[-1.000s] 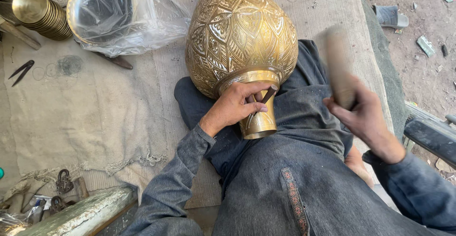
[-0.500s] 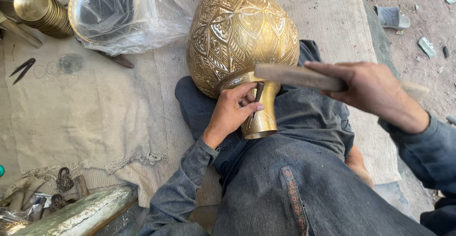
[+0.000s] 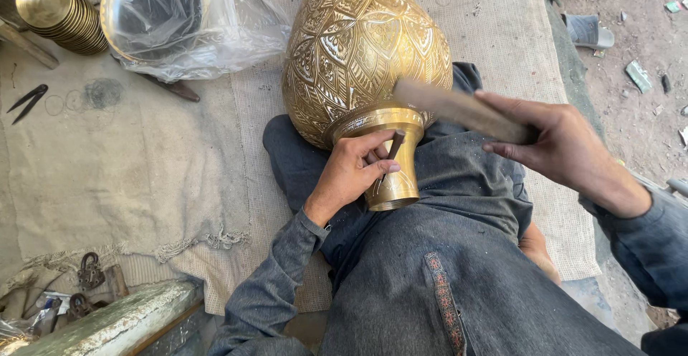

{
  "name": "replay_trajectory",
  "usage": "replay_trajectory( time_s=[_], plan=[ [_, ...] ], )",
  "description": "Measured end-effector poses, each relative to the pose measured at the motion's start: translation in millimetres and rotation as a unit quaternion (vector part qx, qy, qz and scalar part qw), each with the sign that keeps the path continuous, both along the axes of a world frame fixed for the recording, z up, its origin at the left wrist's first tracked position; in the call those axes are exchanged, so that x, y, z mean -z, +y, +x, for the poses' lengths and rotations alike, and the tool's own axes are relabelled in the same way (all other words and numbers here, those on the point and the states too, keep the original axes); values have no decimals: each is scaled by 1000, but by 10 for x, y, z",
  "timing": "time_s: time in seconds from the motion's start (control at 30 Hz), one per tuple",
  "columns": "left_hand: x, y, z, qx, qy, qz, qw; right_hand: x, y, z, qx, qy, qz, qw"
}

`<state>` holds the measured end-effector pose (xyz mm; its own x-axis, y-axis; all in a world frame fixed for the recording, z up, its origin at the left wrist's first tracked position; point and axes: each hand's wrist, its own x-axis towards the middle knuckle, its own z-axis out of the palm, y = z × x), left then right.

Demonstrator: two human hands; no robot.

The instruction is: The person sits on the ground with a large engraved brass vase held between their legs. They hold a chisel against the vase's neck and lower body and repeatedly strike the chisel with a wooden mallet, carving decorative patterns into the brass surface while rotating their grip to reach new areas.

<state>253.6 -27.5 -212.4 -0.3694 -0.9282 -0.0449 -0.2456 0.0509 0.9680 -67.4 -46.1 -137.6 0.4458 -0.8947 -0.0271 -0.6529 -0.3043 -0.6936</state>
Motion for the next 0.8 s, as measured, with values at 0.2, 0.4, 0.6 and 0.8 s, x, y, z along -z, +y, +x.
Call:
replay_trajectory(
  time_s=[0.2, 0.4, 0.6, 0.8],
  plan=[
    [62, 95, -27, -48, 36, 20, 998, -177, -150, 69, -29, 219, -17, 975],
    [49, 105, -14, -77, 39, 45, 995, -349, -229, 103, -111, 470, 26, 875],
    [50, 75, 51, -40, 114, 30, 992, -178, -63, -9, -7, 86, -112, 990],
    [-78, 44, 77, 47, 33, -1, 998, 77, 231, -47, 62, -28, -99, 993]
  ],
)
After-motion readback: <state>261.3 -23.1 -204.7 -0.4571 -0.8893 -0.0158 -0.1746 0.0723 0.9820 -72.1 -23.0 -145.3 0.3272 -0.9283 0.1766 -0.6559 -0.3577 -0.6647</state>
